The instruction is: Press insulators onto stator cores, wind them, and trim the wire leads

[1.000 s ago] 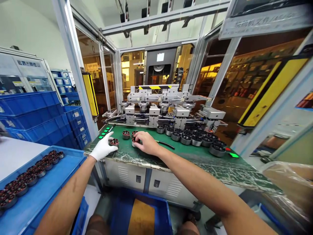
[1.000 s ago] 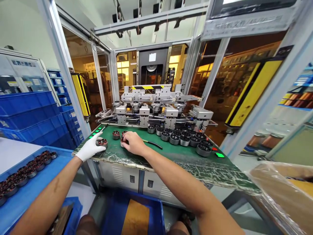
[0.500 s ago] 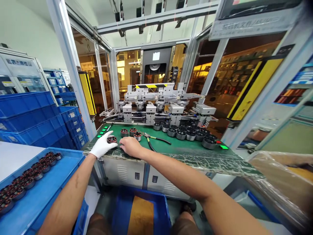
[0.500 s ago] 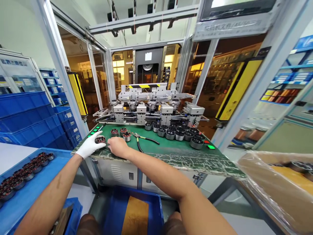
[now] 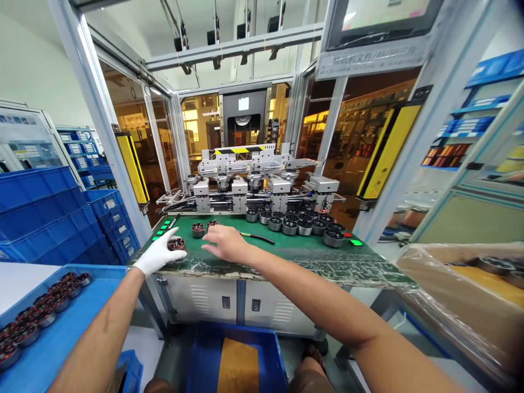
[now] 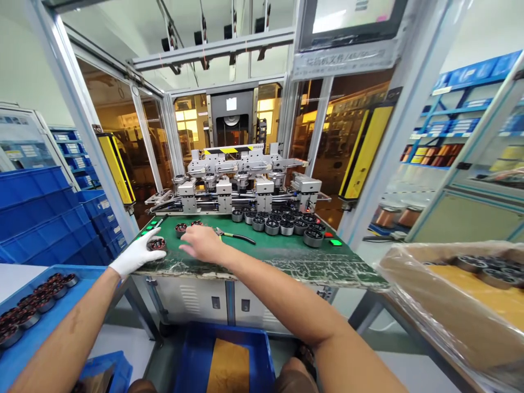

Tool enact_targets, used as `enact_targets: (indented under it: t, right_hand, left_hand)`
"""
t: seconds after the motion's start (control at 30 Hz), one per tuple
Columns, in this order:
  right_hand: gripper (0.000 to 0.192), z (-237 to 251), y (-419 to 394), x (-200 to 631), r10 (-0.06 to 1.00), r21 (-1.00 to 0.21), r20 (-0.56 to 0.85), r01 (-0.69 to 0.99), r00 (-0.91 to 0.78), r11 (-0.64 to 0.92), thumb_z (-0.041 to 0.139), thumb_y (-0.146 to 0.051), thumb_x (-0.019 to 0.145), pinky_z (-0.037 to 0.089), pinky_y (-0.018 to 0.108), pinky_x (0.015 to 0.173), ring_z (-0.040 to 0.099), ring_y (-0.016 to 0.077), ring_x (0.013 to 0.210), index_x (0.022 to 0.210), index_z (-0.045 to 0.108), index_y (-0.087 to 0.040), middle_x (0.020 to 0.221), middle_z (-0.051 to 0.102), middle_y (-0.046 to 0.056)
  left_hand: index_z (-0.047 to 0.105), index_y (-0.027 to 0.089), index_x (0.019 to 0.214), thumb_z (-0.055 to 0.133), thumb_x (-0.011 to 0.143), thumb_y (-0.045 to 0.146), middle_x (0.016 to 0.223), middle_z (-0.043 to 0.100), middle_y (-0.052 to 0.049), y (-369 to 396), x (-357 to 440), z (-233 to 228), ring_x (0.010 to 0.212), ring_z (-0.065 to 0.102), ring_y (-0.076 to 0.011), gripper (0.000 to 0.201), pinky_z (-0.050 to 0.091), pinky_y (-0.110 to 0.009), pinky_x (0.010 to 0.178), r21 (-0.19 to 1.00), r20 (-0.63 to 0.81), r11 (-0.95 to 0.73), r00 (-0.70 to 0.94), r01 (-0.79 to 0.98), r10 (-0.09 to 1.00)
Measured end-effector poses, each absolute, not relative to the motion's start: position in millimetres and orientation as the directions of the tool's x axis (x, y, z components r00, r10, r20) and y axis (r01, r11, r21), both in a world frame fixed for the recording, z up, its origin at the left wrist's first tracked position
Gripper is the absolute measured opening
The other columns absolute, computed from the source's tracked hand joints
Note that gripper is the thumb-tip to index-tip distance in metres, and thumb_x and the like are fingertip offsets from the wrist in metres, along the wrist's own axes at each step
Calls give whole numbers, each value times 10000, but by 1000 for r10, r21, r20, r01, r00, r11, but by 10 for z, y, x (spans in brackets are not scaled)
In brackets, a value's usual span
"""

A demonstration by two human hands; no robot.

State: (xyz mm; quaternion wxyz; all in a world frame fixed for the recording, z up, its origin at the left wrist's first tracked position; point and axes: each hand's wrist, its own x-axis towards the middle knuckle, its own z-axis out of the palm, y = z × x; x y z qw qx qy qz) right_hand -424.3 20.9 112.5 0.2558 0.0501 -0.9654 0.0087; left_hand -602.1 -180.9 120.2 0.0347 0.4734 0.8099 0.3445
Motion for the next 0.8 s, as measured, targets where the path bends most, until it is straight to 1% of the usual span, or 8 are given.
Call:
enact_targets:
  t: [0.07, 0.13, 0.2, 0.3, 0.47, 0.57, 0.63, 0.8]
  right_hand:
    - [326, 1088, 368, -4278, -10, -16, 588, -23, -809, 1000, 576, -415, 965, 421, 301, 848, 556, 201, 998, 1129, 668, -148, 1082, 631, 104]
    - [308, 1015, 496, -4333, 41, -35, 627, 25, -778, 999, 649, -394, 921, 422, 316, 846, 544, 206, 968, 1081, 672, -133, 1068, 626, 110]
    - [223, 925, 567, -4385, 56, -42, 629, 37, -775, 998, 701, -335, 884, 419, 310, 813, 538, 197, 925, 991, 682, -140, 1015, 631, 93]
    - [131, 829, 604, -4408, 62, -51, 617, 39, -784, 998, 677, -274, 896, 407, 310, 800, 529, 195, 918, 925, 677, -145, 989, 632, 83]
    - [137, 858, 656, -4300, 128, -89, 603, 94, -788, 992, 618, -230, 923, 397, 368, 850, 528, 240, 968, 936, 678, -108, 1016, 639, 128]
    - [235, 900, 575, -4250, 103, -91, 606, 60, -789, 994, 585, -300, 956, 369, 407, 972, 507, 269, 1118, 1051, 679, -107, 1160, 623, 149]
    - [294, 903, 456, -4267, 52, -93, 578, -2, -815, 996, 615, -360, 944, 388, 357, 975, 530, 239, 1130, 1130, 674, -140, 1208, 625, 119]
    - [170, 893, 222, -4401, 37, -151, 442, -34, -896, 988, 650, -246, 896, 446, 263, 780, 637, 172, 861, 1026, 725, -166, 940, 711, 57]
  left_hand:
    - [290, 141, 1529, 614, 780, 615, 1430, 562, -161, -1756, -6014, 1425, 1252, 600, -268, 944, 500, -389, 1038, 544, 266, 320, -521, 776, 811]
    - [274, 162, 1541, 575, 799, 632, 1501, 488, -157, -1591, -6002, 1641, 1323, 539, -279, 928, 465, -399, 1074, 467, 266, 341, -497, 816, 826]
    - [376, 198, 1506, 684, 717, 589, 1523, 469, -131, -1323, -5982, 1785, 1376, 478, -304, 932, 391, -411, 1137, 362, 227, 366, -462, 857, 857]
    - [558, 225, 1384, 815, 557, 421, 1442, 565, -112, -881, -5959, 1814, 1325, 522, -343, 888, 382, -415, 1132, 215, 96, 398, -425, 892, 900]
    - [707, 218, 1184, 789, 556, 377, 1251, 700, -103, -684, -5946, 1673, 1190, 619, -341, 653, 442, -394, 1052, 60, -38, 419, -418, 906, 908]
    - [706, 213, 1183, 759, 598, 442, 1199, 721, -101, -915, -5884, 1637, 1130, 650, -326, 630, 472, -373, 1003, 19, -52, 398, -397, 917, 917]
    - [666, 207, 1251, 706, 668, 485, 1232, 707, -100, -1083, -5826, 1613, 1135, 649, -308, 647, 475, -356, 997, 15, -33, 391, -390, 920, 920]
    - [602, 212, 1326, 624, 764, 501, 1322, 662, -74, -1263, -5758, 1518, 1198, 619, -265, 633, 451, -313, 1030, 59, 29, 391, -393, 919, 919]
